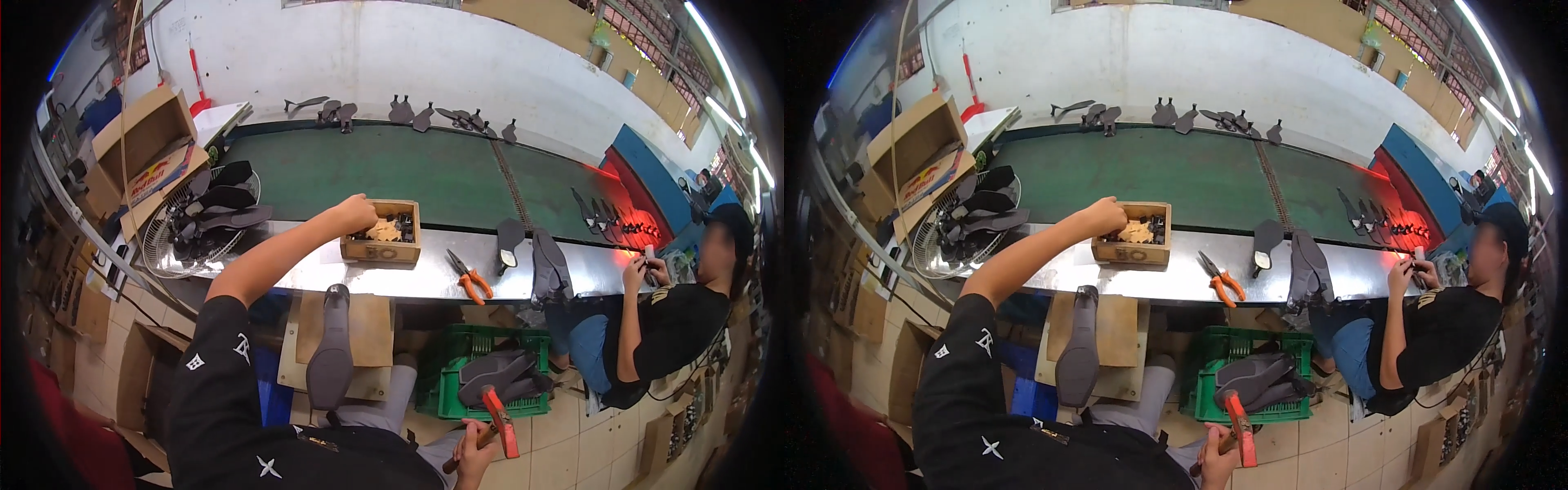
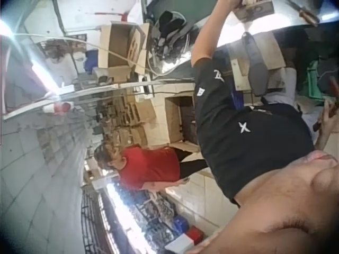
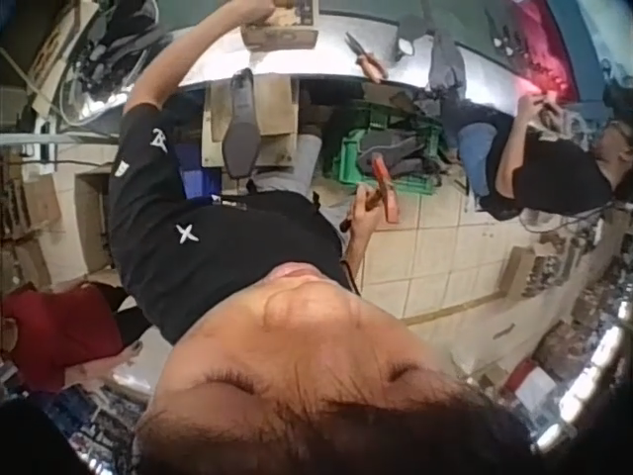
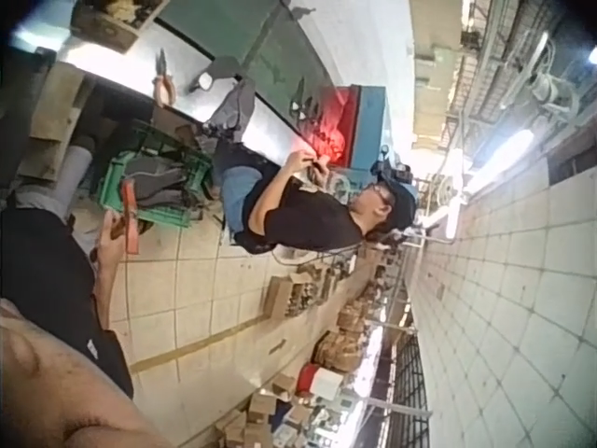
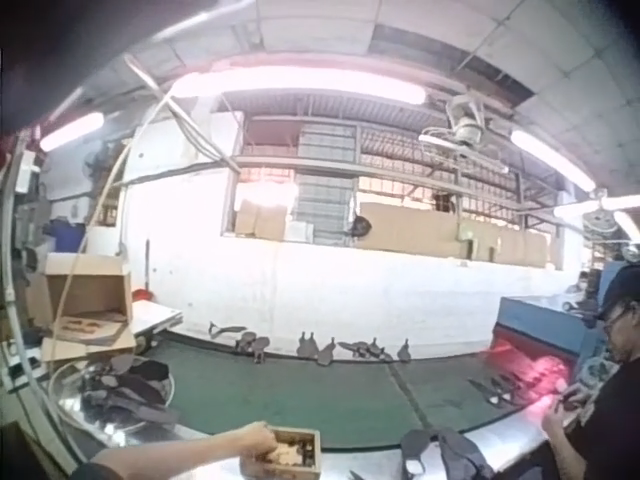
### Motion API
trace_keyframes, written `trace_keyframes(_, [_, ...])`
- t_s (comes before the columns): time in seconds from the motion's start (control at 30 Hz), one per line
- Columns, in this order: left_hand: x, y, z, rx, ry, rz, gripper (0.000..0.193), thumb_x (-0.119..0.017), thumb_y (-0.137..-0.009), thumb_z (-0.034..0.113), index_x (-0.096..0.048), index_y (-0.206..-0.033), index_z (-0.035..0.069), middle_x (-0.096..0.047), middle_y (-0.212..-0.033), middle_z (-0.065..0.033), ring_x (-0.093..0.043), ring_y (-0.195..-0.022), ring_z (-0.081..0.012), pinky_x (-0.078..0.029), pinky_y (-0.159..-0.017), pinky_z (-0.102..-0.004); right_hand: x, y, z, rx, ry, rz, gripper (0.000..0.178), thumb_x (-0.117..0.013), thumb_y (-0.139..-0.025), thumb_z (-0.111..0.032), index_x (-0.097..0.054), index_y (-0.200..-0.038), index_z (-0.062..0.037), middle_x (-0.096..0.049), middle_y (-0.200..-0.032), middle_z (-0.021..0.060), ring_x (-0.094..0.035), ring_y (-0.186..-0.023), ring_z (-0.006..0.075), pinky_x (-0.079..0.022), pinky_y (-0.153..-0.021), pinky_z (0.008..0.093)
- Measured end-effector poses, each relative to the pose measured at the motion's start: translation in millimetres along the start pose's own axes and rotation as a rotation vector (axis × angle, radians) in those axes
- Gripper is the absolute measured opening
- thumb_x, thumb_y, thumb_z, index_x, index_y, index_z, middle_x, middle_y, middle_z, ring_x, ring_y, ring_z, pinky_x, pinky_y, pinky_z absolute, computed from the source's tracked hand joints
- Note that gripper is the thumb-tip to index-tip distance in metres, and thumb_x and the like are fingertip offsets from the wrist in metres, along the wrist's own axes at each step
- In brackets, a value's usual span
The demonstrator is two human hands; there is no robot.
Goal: Manually attaching soles and trimming components during shoe assembly.
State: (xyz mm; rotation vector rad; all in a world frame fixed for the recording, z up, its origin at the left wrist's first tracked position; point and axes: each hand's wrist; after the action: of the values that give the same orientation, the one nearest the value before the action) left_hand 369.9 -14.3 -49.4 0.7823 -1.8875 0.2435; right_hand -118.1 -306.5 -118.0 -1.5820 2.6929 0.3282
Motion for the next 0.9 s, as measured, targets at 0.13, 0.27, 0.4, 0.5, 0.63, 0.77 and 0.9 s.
trace_keyframes(0.13, [-5.7, 22.7, 10.0, 0.22, 0.639, 0.589, 0.015, -0.071, -0.083, 0.014, -0.077, -0.092, 0.004, -0.074, -0.085, -0.0098, -0.071, -0.085, -0.0231, -0.054, -0.071, -0.0346, -9.8, -12.0, -13.0, -0.038, 0.014, -0.028, 0.02, -0.058, -0.1, -0.015, -0.061, -0.106, 0.0036, -0.045, -0.054, -0.0004, -0.036, -0.036, 0.0061, -0.031, -0.036, 0.0233])
trace_keyframes(0.27, [86.1, 74.1, 88.8, 0.393, 1.849, 0.661, 0.017, -0.072, -0.089, 0.013, -0.074, -0.097, -0.002, -0.073, -0.089, -0.0085, -0.067, -0.077, -0.013, -0.053, -0.063, -0.0263, -34.8, -41.8, -51.1, 0.174, 0.074, -0.15, 0.025, -0.059, -0.099, -0.01, -0.06, -0.119, 0.0034, -0.065, -0.077, 0.0093, -0.04, -0.041, 0.0038, -0.032, -0.038, 0.0199])
trace_keyframes(0.4, [147.0, 141.3, 167.3, 0.297, 2.227, 0.708, 0.017, -0.073, -0.088, 0.01, -0.073, -0.097, -0.004, -0.072, -0.088, -0.0087, -0.066, -0.073, -0.0121, -0.053, -0.061, -0.0242, -90.2, -55.2, -113.0, 0.302, -0.017, -0.323, 0.027, -0.06, -0.098, -0.011, -0.06, -0.121, 0.0034, -0.07, -0.089, 0.0147, -0.042, -0.043, 0.0034, -0.034, -0.04, 0.0183])
trace_keyframes(0.5, [179.7, 184.6, 197.1, 0.236, 1.897, 0.8, 0.014, -0.076, -0.084, 0.004, -0.072, -0.095, -0.004, -0.072, -0.088, -0.0099, -0.066, -0.071, -0.0145, -0.054, -0.061, -0.0266, -118.0, -54.9, -134.9, 0.378, -0.101, -0.525, 0.032, -0.066, -0.096, -0.015, -0.061, -0.124, -0.0015, -0.07, -0.095, 0.0088, -0.047, -0.054, 0.0008, -0.037, -0.047, 0.0175])
trace_keyframes(0.63, [188.3, 214.2, 197.9, 0.076, 1.243, 1.1, 0.02, -0.082, -0.077, 0.007, -0.072, -0.093, 0.001, -0.068, -0.085, -0.0104, -0.065, -0.072, -0.0243, -0.051, -0.06, -0.0304, -147.7, -37.8, -146.7, 0.487, -0.097, -0.612, 0.039, -0.072, -0.092, -0.023, -0.061, -0.116, 0.0052, -0.065, -0.087, 0.0142, -0.048, -0.047, 0.0071, -0.036, -0.042, 0.0198])
trace_keyframes(0.77, [184.8, 233.1, 199.7, 0.091, 1.435, 1.005, 0.013, -0.079, -0.081, 0.004, -0.072, -0.09, -0.003, -0.069, -0.084, -0.0125, -0.066, -0.071, -0.0219, -0.052, -0.062, -0.029, -159.8, -25.7, -136.3, 0.57, -0.126, -0.622, 0.041, -0.076, -0.089, -0.02, -0.059, -0.118, 0.0036, -0.061, -0.096, 0.0162, -0.049, -0.049, 0.0086, -0.036, -0.043, 0.021])
trace_keyframes(0.9, [166.3, 235.5, 222.1, 0.186, 2.439, 0.68, 0.017, -0.067, -0.095, 0.01, -0.069, -0.106, -0.003, -0.067, -0.087, -0.0044, -0.063, -0.075, -0.0084, -0.052, -0.059, -0.0231, -174.1, -21.7, -134.5, 0.529, -0.142, -0.607, 0.036, -0.079, -0.085, -0.015, -0.06, -0.112, 0.0008, -0.061, -0.102, 0.0183, -0.056, -0.061, 0.0106, -0.044, -0.051, 0.0199])
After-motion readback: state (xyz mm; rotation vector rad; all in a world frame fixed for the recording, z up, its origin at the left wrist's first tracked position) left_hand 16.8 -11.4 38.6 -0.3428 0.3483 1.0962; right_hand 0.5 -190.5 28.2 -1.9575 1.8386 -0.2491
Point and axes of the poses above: each hand's wrist, its own y-axis away from the middle knuckle, its own x-axis out of the back of the hand, z = x × y
